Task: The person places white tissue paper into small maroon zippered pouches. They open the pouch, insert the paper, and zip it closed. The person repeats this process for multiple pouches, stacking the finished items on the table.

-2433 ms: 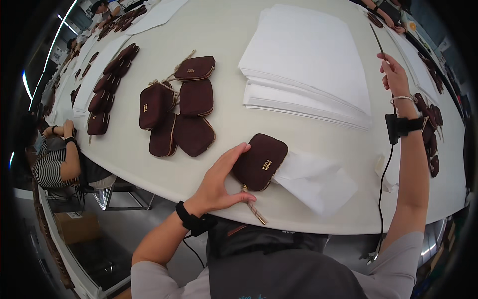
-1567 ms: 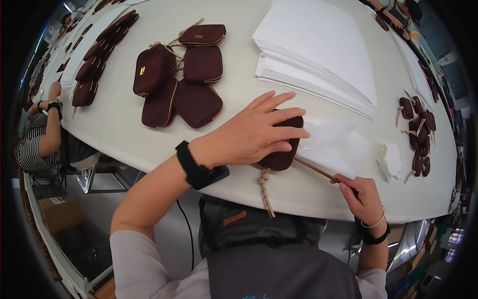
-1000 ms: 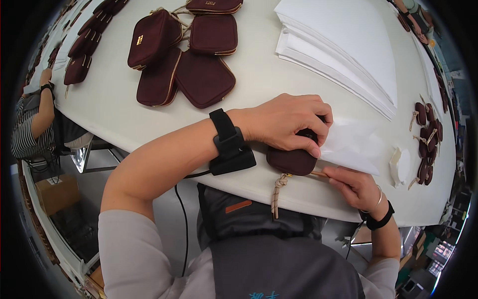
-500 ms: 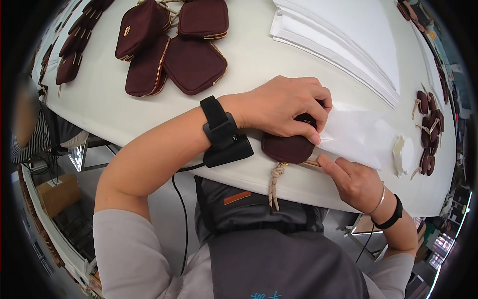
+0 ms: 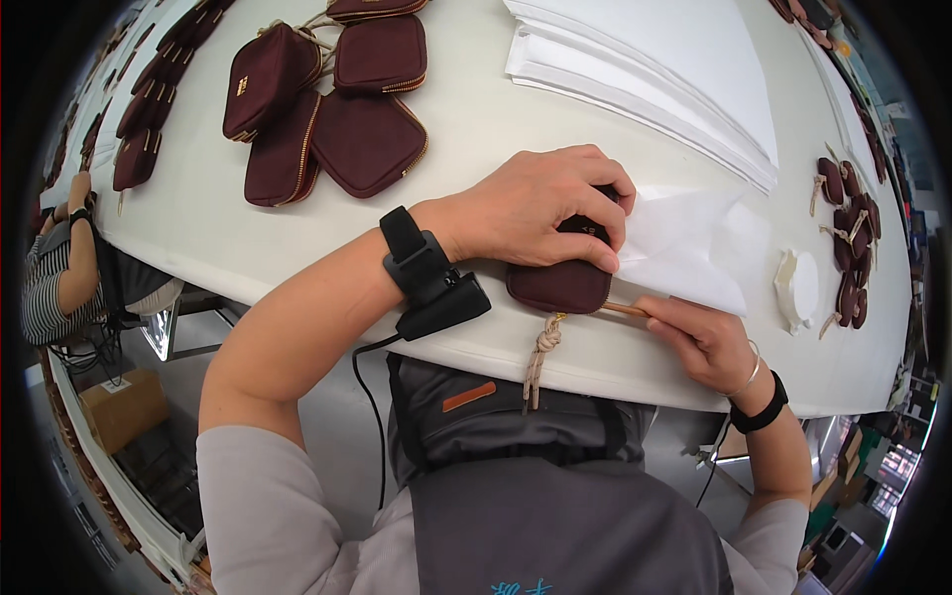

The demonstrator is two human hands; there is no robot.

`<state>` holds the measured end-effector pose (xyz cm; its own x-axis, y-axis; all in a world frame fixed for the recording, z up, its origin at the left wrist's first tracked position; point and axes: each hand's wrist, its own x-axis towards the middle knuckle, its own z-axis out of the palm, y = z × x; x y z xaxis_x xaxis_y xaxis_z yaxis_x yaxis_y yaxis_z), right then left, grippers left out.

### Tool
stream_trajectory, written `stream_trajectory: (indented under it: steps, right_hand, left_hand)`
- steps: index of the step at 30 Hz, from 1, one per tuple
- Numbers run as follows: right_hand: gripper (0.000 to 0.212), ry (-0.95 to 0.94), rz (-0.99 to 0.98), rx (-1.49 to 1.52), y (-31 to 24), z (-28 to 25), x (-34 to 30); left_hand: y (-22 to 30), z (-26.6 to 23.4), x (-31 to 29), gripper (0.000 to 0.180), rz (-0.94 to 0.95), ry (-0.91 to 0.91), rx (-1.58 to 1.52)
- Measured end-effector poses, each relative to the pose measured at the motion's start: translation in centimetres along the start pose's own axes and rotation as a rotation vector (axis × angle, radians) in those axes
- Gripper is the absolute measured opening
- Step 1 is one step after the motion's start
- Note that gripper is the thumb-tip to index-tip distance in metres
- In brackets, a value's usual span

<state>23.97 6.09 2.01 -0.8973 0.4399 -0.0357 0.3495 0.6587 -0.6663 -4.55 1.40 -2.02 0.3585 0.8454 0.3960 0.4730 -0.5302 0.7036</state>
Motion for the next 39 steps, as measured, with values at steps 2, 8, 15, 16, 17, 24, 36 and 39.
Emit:
stream_trajectory:
  steps: [2, 8, 15, 16, 17, 24, 36, 39]
  right_hand:
    - [0.025, -0.004, -0.082, -0.065, -0.3, 0.2, 0.5]
    - [0.034, -0.135, -0.199, -0.265, -0.8, -0.6, 1.4]
    - [0.033, -0.037, -0.328, -0.391, -0.3, -1.0, 1.1]
    - [0.031, -0.012, -0.296, -0.405, 0.1, -1.4, 0.5]
    - [0.03, 0.011, -0.267, -0.413, 0.8, -1.9, -0.4]
    - [0.037, 0.065, -0.17, -0.567, 1.4, -0.7, -1.8]
    - [0.048, -0.024, -0.419, -0.331, 1.8, -0.8, 0.3]
    - [0.04, 0.007, -0.342, -0.372, 2.5, -1.7, 0.0]
  left_hand:
    - [0.0, 0.0, -0.1, 0.015, -0.005, 0.01, -0.002]
    - [0.3, 0.0, 0.1, 0.016, -0.048, -0.001, 0.003]
    - [1.1, 0.0, -0.2, 0.017, -0.09, 0.025, 0.013]
    - [1.2, 0.0, -0.3, 0.016, -0.094, 0.036, 0.006]
    - [1.3, 0.0, -0.4, 0.016, -0.105, 0.047, 0.001]
    - [1.8, 0.3, -0.2, 0.014, -0.147, 0.037, 0.039]
    - [3.6, 1.0, -0.8, 0.012, -0.235, 0.049, 0.026]
    - [4.7, 0.4, -1.4, 0.022, -0.281, 0.035, -0.01]
